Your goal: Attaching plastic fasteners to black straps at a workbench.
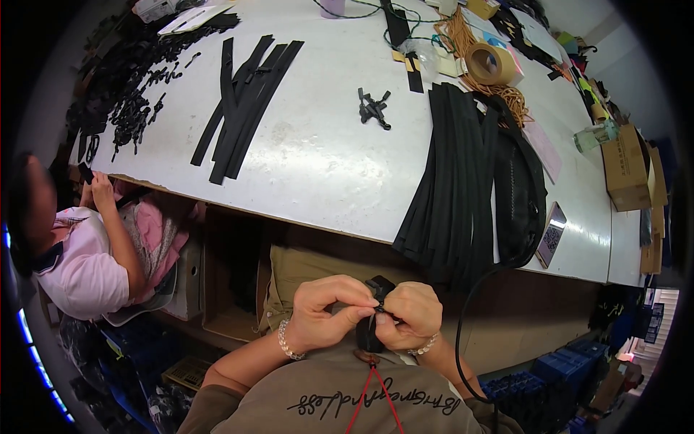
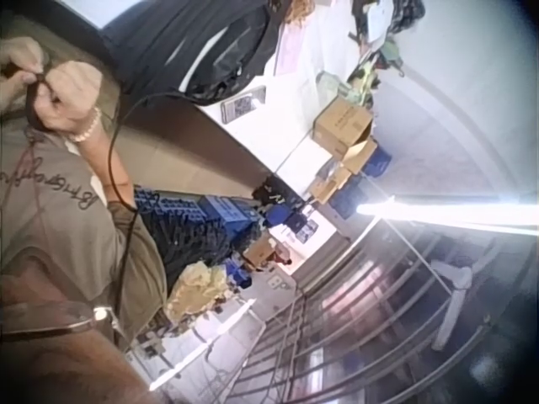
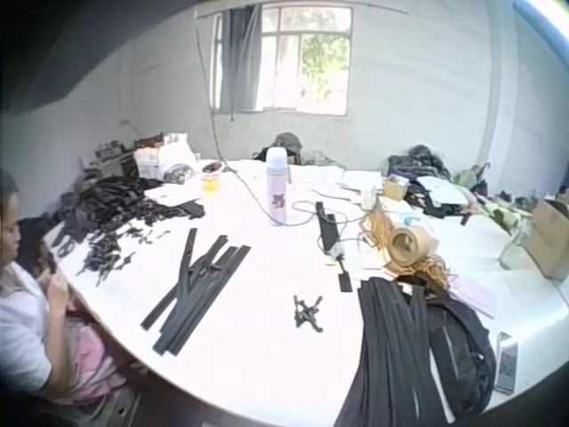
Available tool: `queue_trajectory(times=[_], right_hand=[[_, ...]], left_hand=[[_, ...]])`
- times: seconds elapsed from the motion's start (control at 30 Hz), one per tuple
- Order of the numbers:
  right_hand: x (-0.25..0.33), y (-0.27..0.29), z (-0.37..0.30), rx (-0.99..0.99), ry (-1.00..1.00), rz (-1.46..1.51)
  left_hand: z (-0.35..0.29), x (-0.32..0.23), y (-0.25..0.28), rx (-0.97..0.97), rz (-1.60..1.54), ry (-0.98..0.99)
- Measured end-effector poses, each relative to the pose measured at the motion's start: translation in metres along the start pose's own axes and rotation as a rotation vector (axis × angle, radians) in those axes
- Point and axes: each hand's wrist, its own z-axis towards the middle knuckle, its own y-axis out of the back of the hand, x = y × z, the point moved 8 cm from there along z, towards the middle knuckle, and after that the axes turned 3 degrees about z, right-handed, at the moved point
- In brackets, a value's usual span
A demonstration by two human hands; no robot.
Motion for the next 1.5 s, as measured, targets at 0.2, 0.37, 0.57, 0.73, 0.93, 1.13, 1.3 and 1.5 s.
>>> queue_trajectory(times=[0.2,0.37,0.57,0.73,0.93,1.13,1.3,1.5], right_hand=[[0.003,0.0,0.002,0.039,-0.011,-0.12],[0.002,0.003,0.008,0.006,-0.102,-0.127],[-0.011,0.004,-0.001,-0.06,-0.262,0.05],[-0.01,0.002,-0.004,-0.031,-0.293,0.111],[-0.014,0.0,-0.007,-0.009,-0.357,0.146],[-0.022,-0.001,-0.01,-0.03,-0.399,0.182],[-0.024,0.001,-0.008,-0.052,-0.446,0.19],[-0.036,0.001,-0.023,-0.201,-0.642,0.188]], left_hand=[[0.002,-0.005,0.002,-0.014,-0.014,0.013],[0.003,-0.005,0.009,0.01,0.072,0.091],[0.003,-0.011,0.01,-0.006,0.205,0.025],[-0.001,-0.01,0.009,-0.046,0.165,0.003],[-0.006,-0.001,0.007,-0.118,0.067,0.015],[-0.006,0.007,0.008,-0.163,0.03,0.037],[-0.003,0.009,0.008,-0.205,0.006,0.094],[0.005,0.012,0.006,-0.156,0.022,0.099]])
